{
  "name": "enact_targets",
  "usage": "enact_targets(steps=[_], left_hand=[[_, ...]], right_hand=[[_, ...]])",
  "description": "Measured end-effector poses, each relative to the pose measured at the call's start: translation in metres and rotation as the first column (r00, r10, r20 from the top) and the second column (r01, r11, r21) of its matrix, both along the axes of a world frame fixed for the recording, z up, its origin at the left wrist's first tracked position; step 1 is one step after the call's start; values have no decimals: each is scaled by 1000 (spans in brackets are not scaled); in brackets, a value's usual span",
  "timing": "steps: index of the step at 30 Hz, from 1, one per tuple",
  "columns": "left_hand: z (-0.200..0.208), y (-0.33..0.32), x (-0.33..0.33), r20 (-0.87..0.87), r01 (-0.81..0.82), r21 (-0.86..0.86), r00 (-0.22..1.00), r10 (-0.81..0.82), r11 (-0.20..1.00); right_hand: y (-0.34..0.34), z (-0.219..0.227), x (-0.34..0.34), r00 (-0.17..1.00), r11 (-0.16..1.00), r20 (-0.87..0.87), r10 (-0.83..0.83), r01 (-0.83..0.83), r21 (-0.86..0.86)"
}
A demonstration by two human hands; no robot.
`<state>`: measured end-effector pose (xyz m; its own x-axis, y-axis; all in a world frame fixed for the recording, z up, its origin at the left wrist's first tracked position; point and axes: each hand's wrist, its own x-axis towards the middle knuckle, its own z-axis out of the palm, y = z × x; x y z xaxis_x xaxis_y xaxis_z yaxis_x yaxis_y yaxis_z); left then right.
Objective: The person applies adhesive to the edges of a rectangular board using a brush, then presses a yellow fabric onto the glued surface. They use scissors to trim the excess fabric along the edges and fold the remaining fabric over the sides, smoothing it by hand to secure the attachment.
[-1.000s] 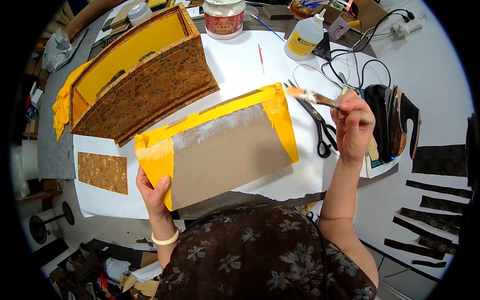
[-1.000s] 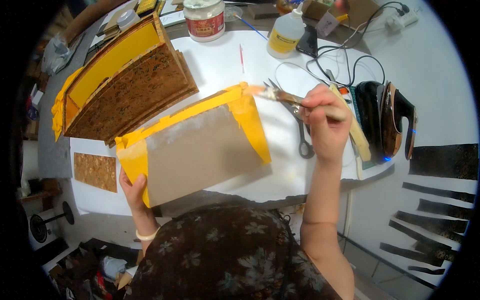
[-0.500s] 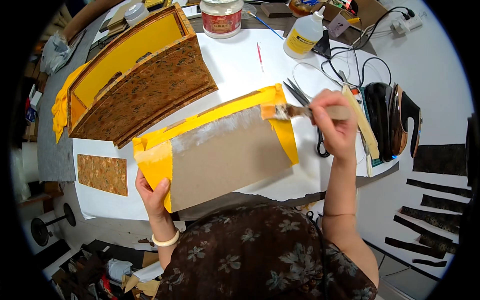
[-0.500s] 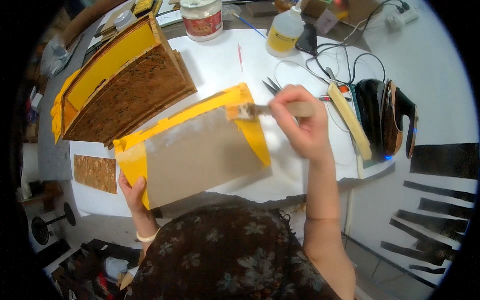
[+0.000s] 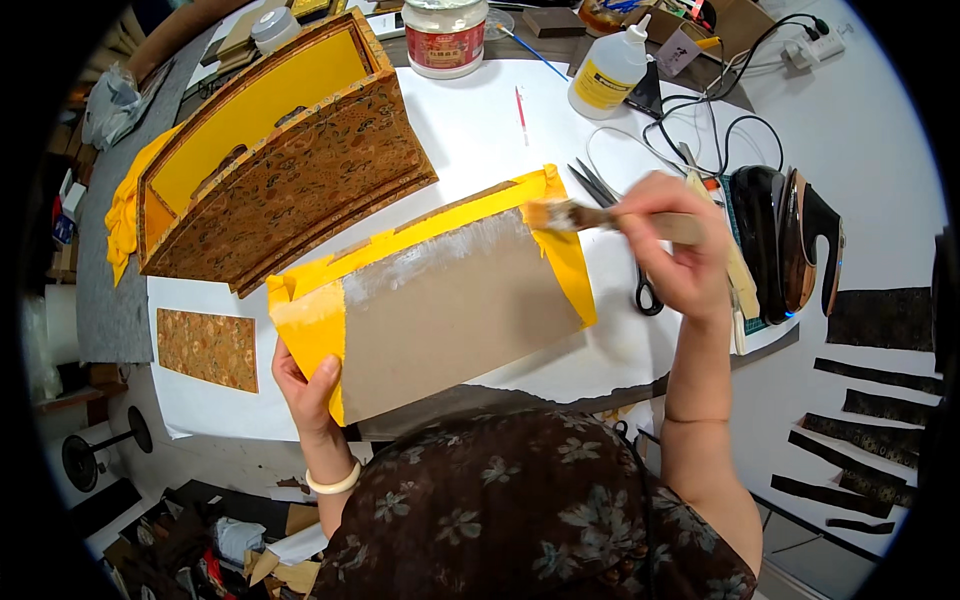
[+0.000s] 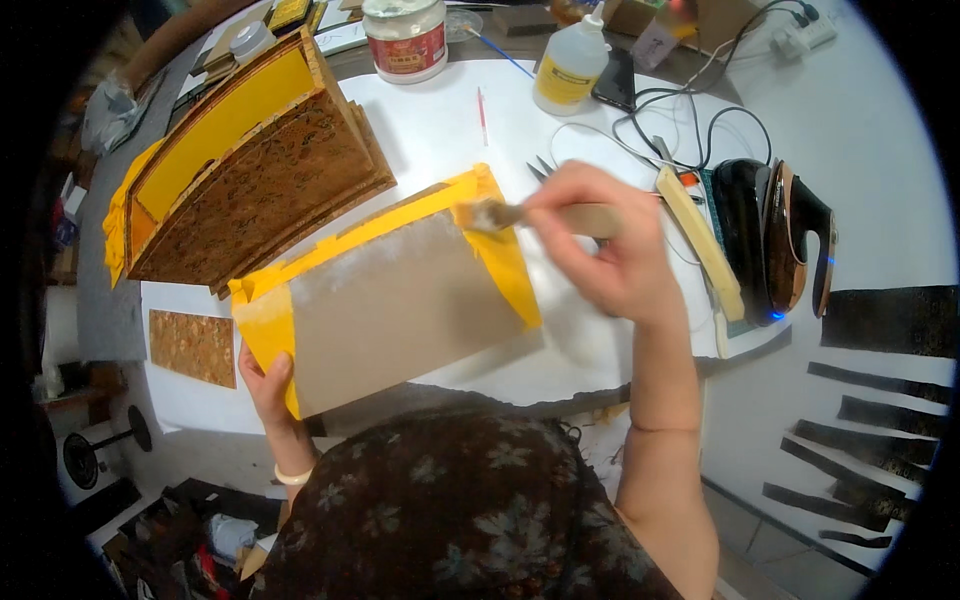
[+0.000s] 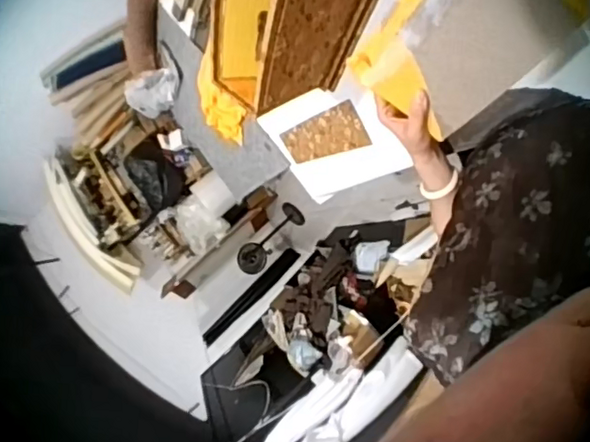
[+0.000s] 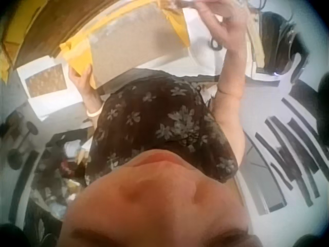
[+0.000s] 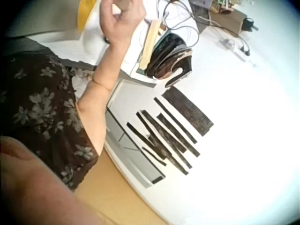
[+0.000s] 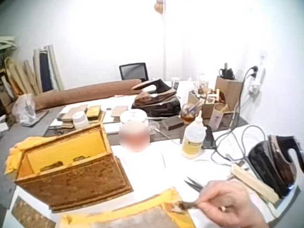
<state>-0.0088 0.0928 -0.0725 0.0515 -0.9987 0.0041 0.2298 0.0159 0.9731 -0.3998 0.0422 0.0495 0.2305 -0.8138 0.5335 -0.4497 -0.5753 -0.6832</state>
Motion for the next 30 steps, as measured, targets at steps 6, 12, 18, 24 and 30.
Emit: enact_targets(steps=[6, 12, 18, 24, 30], left_hand=[[6, 2, -3, -47, -15, 18, 999, 16, 1000], [15, 5, -3, -47, -32, -18, 998, 32, 999], [27, 14, 0, -4, -82, -113, 997, 82, 990], [44, 20, 10, -14, -133, -149, 991, 132, 980], [42, 3, 2, -43, -7, -242, 999, -4, 970]], right_hand=[[-28, -23, -33, 862, 972, 452, -229, 229, 56], [-178, -114, -1, 628, 891, 636, -449, 269, 364], [-282, -140, 12, 749, 753, 243, -616, 468, 462], [-175, -67, 32, 801, 822, 581, 143, -423, 381], [-45, -72, -5, 768, 528, 575, 281, -624, 576]])
